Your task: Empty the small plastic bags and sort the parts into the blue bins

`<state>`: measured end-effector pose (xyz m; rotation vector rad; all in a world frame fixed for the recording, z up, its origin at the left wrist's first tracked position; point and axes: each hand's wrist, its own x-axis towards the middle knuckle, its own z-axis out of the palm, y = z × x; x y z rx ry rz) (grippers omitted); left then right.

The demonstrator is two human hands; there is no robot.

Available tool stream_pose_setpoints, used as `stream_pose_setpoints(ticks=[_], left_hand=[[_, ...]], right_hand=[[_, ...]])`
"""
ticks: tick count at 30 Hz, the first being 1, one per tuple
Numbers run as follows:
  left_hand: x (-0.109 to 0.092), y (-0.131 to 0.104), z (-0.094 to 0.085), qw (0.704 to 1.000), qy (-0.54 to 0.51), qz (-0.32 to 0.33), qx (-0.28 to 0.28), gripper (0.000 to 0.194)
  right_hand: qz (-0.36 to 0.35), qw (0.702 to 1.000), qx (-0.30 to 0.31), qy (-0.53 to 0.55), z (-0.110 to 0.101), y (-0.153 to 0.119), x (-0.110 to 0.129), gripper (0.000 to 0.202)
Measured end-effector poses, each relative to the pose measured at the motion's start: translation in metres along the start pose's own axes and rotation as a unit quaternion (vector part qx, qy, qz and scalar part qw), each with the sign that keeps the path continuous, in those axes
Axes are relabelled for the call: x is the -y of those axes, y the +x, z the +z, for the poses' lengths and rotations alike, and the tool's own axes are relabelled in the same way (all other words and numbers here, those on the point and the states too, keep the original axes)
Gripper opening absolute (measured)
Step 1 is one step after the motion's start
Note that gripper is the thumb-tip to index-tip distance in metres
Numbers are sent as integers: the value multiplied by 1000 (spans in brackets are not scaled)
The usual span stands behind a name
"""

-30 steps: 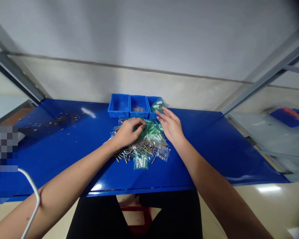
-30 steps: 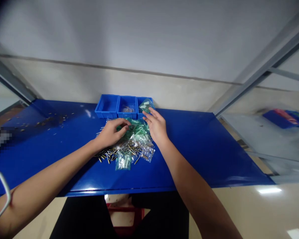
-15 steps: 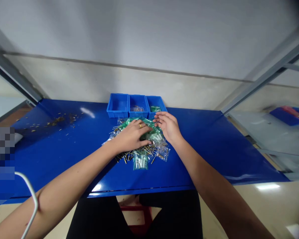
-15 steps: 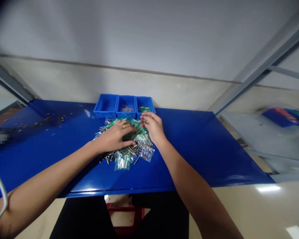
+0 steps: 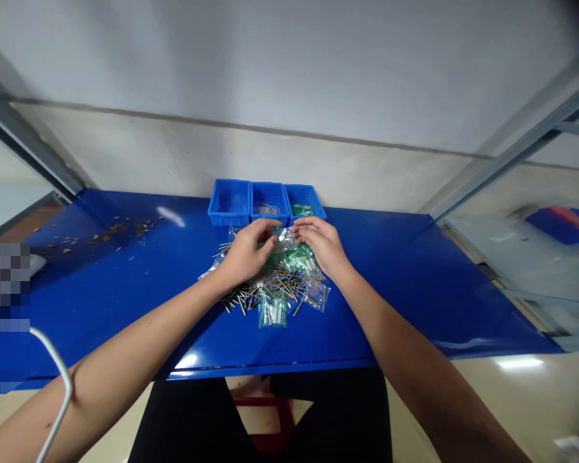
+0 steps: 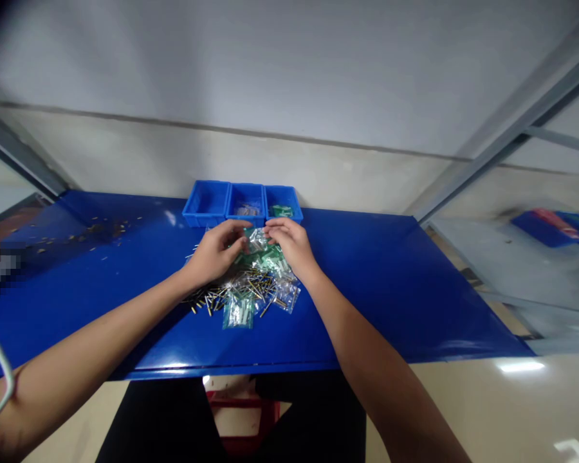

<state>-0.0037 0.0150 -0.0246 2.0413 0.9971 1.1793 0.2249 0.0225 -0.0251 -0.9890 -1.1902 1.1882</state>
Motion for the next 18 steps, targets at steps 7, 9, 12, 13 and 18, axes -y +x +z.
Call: stream_pose_setpoints(ticks=[7,9,12,13,18], left_hand=[[-4,4,2,983,-149,-99,-35,16],[-5,4,2,982,-158,-103,-30,14],[-4,2,4,981,-167,-94,-15,20],[-4,2,4,981,-170,-90,-10,24],[-3,1,6,982,-171,-85,4,31]], right_hand=[[15,997,60,-36,9,-7,-2,42],[8,998,46,-36,9,-6,-3,41],[-5,999,20,-34,7,-4,-4,36],[-8,999,16,-34,6,-3,-4,34],[-19,999,12,-45,4,-3,-5,24]])
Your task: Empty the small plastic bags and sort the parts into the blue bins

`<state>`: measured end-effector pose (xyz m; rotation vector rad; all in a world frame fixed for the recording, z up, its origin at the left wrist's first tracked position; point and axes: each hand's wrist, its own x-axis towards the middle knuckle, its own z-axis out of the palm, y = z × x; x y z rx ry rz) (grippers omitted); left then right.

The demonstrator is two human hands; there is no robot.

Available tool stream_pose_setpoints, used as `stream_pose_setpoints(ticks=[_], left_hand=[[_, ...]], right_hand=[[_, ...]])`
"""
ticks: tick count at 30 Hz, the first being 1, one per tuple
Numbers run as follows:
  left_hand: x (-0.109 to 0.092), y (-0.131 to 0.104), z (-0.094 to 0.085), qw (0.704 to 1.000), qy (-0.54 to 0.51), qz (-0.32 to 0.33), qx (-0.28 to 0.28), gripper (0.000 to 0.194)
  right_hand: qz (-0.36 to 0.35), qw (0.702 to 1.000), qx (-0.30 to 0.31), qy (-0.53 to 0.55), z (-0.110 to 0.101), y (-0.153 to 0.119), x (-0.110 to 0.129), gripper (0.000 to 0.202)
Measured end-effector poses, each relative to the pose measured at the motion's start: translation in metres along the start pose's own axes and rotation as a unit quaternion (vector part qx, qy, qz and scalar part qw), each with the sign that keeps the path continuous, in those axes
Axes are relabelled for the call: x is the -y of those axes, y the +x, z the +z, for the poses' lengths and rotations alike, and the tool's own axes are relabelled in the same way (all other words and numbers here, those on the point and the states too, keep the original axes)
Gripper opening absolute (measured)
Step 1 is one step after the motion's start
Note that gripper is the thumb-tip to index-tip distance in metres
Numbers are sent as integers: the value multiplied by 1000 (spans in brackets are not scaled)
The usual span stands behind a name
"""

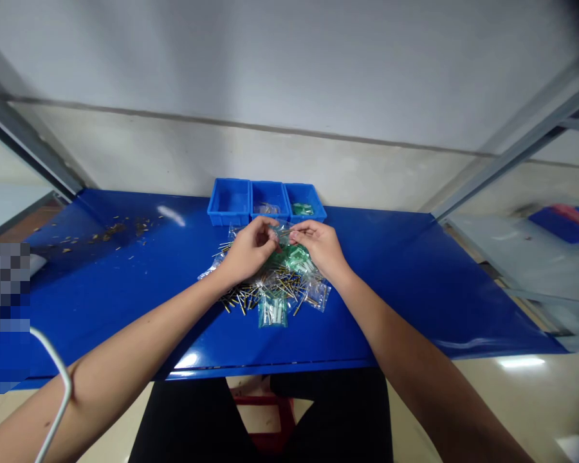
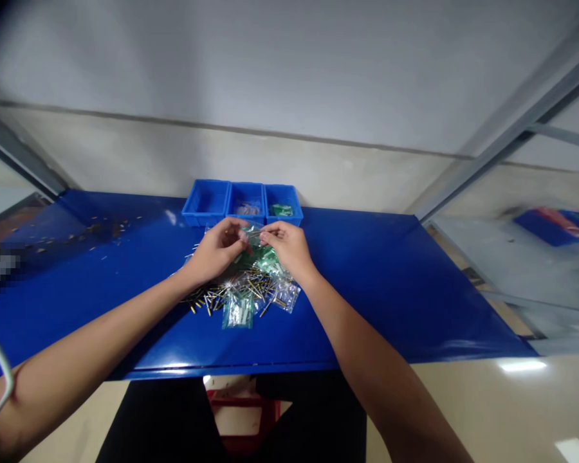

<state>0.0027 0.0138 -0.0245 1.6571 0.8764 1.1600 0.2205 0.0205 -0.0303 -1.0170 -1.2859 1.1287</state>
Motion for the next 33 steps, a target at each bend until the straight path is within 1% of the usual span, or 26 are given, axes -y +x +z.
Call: stream_pose_setpoints(ticks=[7,11,14,18,25,29,31,33], left_hand=[[-1,1,-1,1000,25,-3,17,18],[0,1,-2,999,29,-4,18,15],[1,1,-2,1000,11,-7,19,14],[3,1,-1,1000,-14,-8,22,27],[7,2,-1,999,-18,-13,25,43],[13,3,-1,1000,-20,-3,8,58],[16,3,-1,1000,-9,3,4,59],[17,3,-2,1000,1,3,9,55]], right_hand=[[25,999,12,-24,2,-1,-2,27],[16,999,24,-34,4,-2,2,20],[9,999,28,-29,5,-4,3,21],[3,1000,21,-21,6,-4,2,25],[8,1000,7,-22,7,-4,4,16],[7,999,2,-32,9,-5,4,11],[11,999,5,-33,9,-5,4,10],[14,999,8,-31,8,-4,3,10]])
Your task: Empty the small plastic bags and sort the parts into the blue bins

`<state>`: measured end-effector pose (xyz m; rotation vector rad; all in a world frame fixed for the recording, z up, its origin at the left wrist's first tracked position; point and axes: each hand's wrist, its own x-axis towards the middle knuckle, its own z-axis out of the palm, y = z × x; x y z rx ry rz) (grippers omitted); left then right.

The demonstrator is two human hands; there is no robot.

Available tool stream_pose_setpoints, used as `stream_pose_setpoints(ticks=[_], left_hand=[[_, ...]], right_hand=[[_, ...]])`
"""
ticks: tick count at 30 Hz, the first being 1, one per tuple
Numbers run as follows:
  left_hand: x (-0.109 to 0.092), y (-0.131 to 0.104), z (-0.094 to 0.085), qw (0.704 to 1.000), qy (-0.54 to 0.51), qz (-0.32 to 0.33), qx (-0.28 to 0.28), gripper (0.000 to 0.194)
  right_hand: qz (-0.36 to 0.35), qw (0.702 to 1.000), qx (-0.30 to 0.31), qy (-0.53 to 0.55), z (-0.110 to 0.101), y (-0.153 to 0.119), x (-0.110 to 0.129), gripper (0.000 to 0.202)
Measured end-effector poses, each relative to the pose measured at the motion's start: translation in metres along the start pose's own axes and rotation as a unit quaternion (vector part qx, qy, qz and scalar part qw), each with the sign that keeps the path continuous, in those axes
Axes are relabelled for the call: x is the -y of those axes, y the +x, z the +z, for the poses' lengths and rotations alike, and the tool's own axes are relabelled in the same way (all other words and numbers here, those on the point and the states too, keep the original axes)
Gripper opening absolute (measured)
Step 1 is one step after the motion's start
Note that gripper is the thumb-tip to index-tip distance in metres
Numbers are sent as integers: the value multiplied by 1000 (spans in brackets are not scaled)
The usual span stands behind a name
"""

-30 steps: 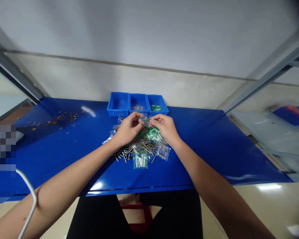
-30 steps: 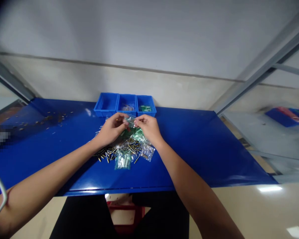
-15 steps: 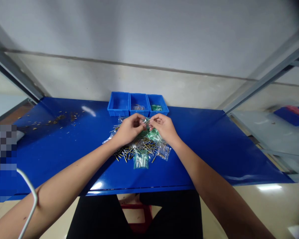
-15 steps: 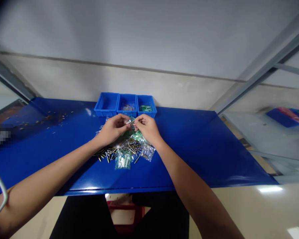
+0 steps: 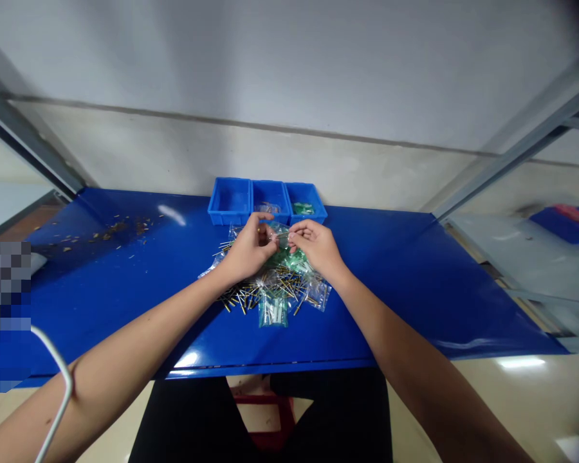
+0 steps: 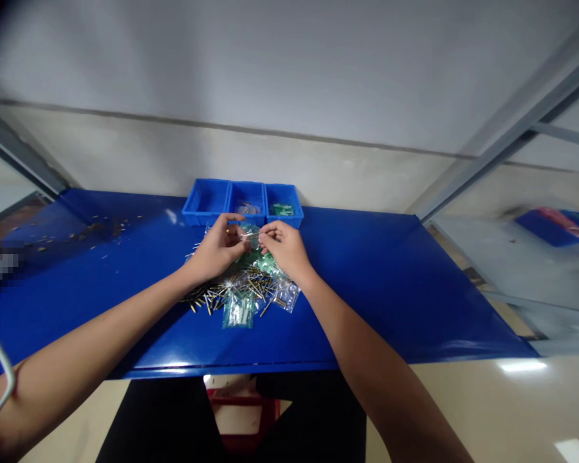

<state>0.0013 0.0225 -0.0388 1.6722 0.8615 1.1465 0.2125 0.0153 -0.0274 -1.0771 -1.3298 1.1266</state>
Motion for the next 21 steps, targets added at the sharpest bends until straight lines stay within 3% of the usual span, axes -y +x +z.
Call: stream_pose_setpoints(ticks=[6,11,16,21], left_hand=[[-7,0,0,1000,-3,-9,-7,42],[-16,-1,-3,999,36,1,-8,10],[-22,-3,-4,996,82,-3,-32,14],[-30,-4,-3,998,52,-12,-25,20]], right_hand=[[-12,1000,2,9,-1,0,1,14],[14,1000,1,14,-1,-2,4,20],[22,999,15,45,-1,-3,6,23],[26,999,14,35,-3,-1,4,33]])
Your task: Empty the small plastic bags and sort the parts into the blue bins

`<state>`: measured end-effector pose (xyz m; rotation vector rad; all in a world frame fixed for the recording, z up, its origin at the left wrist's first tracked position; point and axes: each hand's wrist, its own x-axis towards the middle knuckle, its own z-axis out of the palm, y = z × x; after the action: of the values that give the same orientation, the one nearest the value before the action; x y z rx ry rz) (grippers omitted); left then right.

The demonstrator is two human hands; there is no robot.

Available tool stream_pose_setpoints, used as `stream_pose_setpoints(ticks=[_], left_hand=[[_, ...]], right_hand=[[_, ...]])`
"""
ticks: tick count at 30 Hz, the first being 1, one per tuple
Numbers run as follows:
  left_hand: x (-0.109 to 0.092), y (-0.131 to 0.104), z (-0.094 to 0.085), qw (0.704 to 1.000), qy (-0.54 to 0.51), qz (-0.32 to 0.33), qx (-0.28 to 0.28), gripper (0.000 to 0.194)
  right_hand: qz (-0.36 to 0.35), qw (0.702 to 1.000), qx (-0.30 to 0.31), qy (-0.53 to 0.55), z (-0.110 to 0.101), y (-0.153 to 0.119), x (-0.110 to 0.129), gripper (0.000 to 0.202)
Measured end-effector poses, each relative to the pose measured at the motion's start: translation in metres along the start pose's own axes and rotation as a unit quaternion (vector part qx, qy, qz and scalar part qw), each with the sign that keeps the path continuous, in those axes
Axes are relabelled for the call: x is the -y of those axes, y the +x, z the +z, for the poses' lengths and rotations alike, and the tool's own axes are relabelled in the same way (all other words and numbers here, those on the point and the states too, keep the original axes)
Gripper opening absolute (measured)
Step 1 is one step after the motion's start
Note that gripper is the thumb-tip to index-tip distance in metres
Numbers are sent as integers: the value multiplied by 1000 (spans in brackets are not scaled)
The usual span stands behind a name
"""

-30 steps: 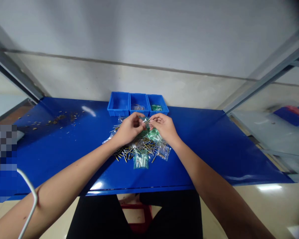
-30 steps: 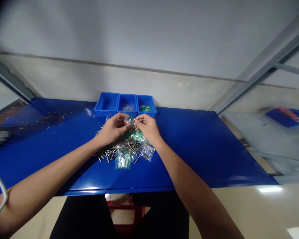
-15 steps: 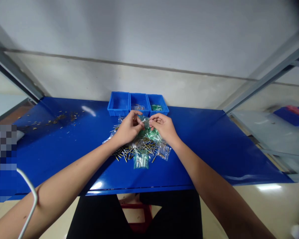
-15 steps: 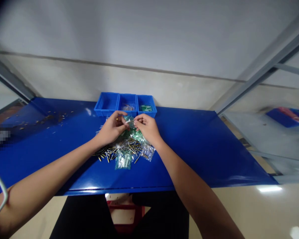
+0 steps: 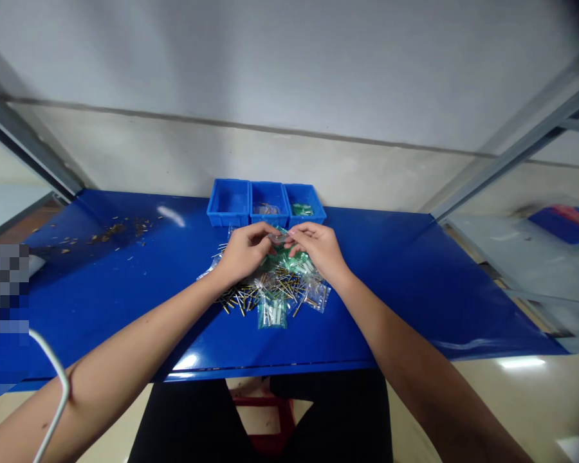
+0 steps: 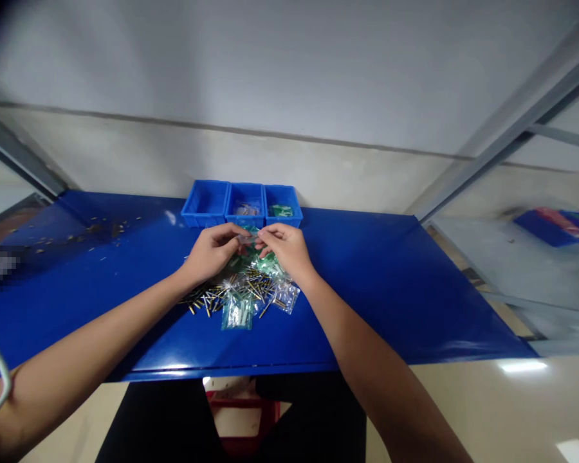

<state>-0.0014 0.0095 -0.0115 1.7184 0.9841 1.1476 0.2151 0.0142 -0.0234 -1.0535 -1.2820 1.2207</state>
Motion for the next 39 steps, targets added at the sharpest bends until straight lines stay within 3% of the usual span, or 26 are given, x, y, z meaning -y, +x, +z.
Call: stream_pose_setpoints(ticks=[6,13,22,26,30,35,37,39], left_hand=[[-2,-1,0,1000,-2,-14,14,21],[12,1,2,1000,-4,18,0,11],[12,2,0,998,35,45,7,15],[15,3,-2,1000,17,9,-12,18],[17,8,-5,996,-68,-48,-23,40],[24,18,-6,987,-157,-30,-33,82],[25,19,-8,989,-146,-25,-14,87],[24,17,-11,995,-95,-24,1,78]], right_hand=[[-26,999,3,-30,-3,3,-3,34],[-33,997,-4,-67,-4,5,-6,34],[-31,997,-12,-65,-2,4,-6,39],[-13,997,-51,-63,-2,3,-3,32],[5,996,-76,-45,-4,3,0,29],[16,997,-60,-44,0,1,4,32],[15,997,-57,-43,2,0,5,32],[10,997,-60,-42,2,-1,6,32]])
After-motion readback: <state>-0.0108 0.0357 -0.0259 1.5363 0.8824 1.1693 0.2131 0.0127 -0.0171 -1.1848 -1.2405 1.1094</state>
